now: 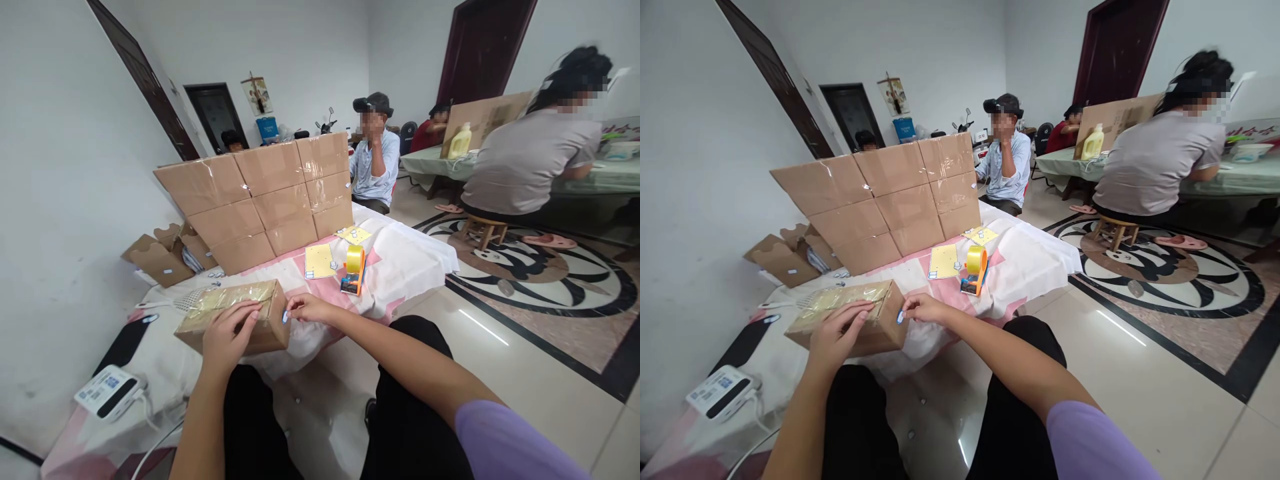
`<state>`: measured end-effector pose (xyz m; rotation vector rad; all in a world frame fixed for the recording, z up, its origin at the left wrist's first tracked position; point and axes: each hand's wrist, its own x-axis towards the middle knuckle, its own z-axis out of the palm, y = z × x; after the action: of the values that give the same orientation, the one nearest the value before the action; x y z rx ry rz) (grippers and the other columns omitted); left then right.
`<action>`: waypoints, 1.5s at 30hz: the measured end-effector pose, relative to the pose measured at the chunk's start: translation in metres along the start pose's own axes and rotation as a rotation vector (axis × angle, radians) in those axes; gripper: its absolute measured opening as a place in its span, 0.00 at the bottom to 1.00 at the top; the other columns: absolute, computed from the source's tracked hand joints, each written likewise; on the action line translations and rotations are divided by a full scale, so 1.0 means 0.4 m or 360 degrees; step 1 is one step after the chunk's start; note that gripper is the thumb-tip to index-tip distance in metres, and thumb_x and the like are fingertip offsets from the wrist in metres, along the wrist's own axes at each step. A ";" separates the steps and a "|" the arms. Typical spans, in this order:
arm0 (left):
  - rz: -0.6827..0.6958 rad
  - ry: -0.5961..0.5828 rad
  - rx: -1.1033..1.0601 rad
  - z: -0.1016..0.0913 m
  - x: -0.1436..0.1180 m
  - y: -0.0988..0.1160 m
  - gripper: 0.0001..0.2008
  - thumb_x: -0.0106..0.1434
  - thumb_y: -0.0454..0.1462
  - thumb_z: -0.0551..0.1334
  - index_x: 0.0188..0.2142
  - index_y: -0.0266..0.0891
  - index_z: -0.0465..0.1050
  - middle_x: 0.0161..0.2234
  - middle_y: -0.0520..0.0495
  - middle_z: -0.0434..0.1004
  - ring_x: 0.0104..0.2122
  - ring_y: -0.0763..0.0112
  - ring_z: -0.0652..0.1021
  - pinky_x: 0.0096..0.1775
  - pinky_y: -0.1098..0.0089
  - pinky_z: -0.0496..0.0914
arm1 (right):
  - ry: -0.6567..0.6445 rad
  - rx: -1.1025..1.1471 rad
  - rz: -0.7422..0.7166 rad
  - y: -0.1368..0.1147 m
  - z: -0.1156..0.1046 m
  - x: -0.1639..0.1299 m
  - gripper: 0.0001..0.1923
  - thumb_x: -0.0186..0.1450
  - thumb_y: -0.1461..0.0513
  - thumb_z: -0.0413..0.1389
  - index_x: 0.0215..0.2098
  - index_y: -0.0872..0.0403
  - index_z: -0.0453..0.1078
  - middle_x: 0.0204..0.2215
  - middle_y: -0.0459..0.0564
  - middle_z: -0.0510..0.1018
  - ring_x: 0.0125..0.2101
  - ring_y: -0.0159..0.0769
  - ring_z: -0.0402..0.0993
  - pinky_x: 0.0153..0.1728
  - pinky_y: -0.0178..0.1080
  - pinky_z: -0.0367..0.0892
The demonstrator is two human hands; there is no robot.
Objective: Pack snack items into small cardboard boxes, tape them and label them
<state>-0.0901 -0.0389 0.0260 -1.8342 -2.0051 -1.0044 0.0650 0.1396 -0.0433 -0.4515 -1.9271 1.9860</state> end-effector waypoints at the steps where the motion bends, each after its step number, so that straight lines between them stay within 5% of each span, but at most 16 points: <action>1: -0.0001 -0.0003 0.0002 -0.001 0.001 0.002 0.16 0.71 0.48 0.55 0.43 0.46 0.80 0.47 0.50 0.83 0.52 0.62 0.78 0.55 0.62 0.66 | 0.0031 -0.0004 -0.0002 0.004 0.005 0.003 0.13 0.52 0.58 0.68 0.28 0.55 0.70 0.20 0.38 0.70 0.19 0.25 0.61 0.21 0.31 0.56; 13: 0.0098 -0.0038 0.0201 -0.007 -0.002 0.018 0.15 0.69 0.49 0.57 0.43 0.47 0.80 0.48 0.50 0.82 0.50 0.62 0.79 0.53 0.62 0.66 | 0.0363 -0.0165 -0.0016 0.046 0.030 0.022 0.15 0.53 0.57 0.68 0.28 0.55 0.68 0.23 0.42 0.71 0.25 0.29 0.65 0.28 0.34 0.61; 18: 0.0065 0.0015 0.0310 0.006 -0.001 0.034 0.15 0.70 0.49 0.57 0.42 0.47 0.78 0.48 0.52 0.82 0.49 0.63 0.79 0.51 0.62 0.65 | 0.0619 -0.0425 -0.0049 0.034 0.001 0.023 0.32 0.46 0.57 0.73 0.45 0.56 0.67 0.39 0.49 0.73 0.39 0.39 0.70 0.42 0.42 0.67; 21: 0.0079 0.0052 0.0300 0.010 -0.001 0.032 0.14 0.70 0.50 0.57 0.43 0.48 0.77 0.47 0.53 0.82 0.49 0.62 0.79 0.50 0.61 0.65 | 0.0443 -0.0526 -0.0229 -0.007 -0.009 0.001 0.50 0.42 0.60 0.75 0.60 0.54 0.61 0.56 0.57 0.69 0.54 0.46 0.68 0.55 0.46 0.64; 25: 0.0126 0.0085 0.0274 0.014 -0.003 0.013 0.16 0.69 0.52 0.56 0.42 0.49 0.78 0.47 0.53 0.82 0.48 0.61 0.79 0.48 0.61 0.65 | -0.0101 -0.0755 -0.0610 -0.053 0.016 -0.034 0.73 0.43 0.53 0.76 0.74 0.50 0.34 0.71 0.62 0.47 0.69 0.52 0.49 0.66 0.48 0.53; 28: 0.0180 0.0088 0.0264 0.017 -0.005 -0.005 0.18 0.69 0.54 0.56 0.41 0.49 0.78 0.46 0.52 0.82 0.48 0.60 0.80 0.47 0.60 0.66 | -0.0008 -0.0956 -0.0730 -0.064 0.055 -0.038 0.76 0.46 0.48 0.73 0.74 0.49 0.24 0.72 0.63 0.38 0.71 0.54 0.41 0.67 0.51 0.49; 35: 0.0268 0.0290 0.0275 0.009 -0.005 -0.008 0.17 0.70 0.51 0.55 0.44 0.46 0.77 0.51 0.45 0.79 0.50 0.54 0.78 0.51 0.55 0.68 | 0.0346 -0.1327 -0.0860 -0.098 0.094 -0.003 0.59 0.43 0.45 0.72 0.68 0.46 0.53 0.57 0.57 0.63 0.58 0.56 0.64 0.60 0.54 0.60; 40: 0.0337 0.0609 0.0152 -0.015 -0.002 0.032 0.16 0.67 0.41 0.62 0.53 0.43 0.73 0.60 0.38 0.71 0.60 0.47 0.71 0.62 0.47 0.62 | 0.0541 -0.1360 -0.1012 -0.178 0.021 -0.020 0.53 0.46 0.46 0.71 0.65 0.46 0.55 0.58 0.56 0.62 0.56 0.51 0.66 0.56 0.50 0.65; 45: 0.0304 0.0601 0.0013 -0.026 -0.012 0.064 0.17 0.66 0.36 0.62 0.54 0.44 0.73 0.60 0.38 0.70 0.58 0.47 0.72 0.61 0.46 0.62 | 0.1186 -0.1252 -0.1098 -0.300 -0.186 -0.076 0.48 0.51 0.50 0.69 0.64 0.52 0.54 0.56 0.58 0.63 0.55 0.47 0.66 0.57 0.48 0.66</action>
<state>-0.0678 -0.0498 0.0387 -1.6449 -1.5811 -1.1780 0.1280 0.1955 0.0740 -0.5083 -1.8840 0.4794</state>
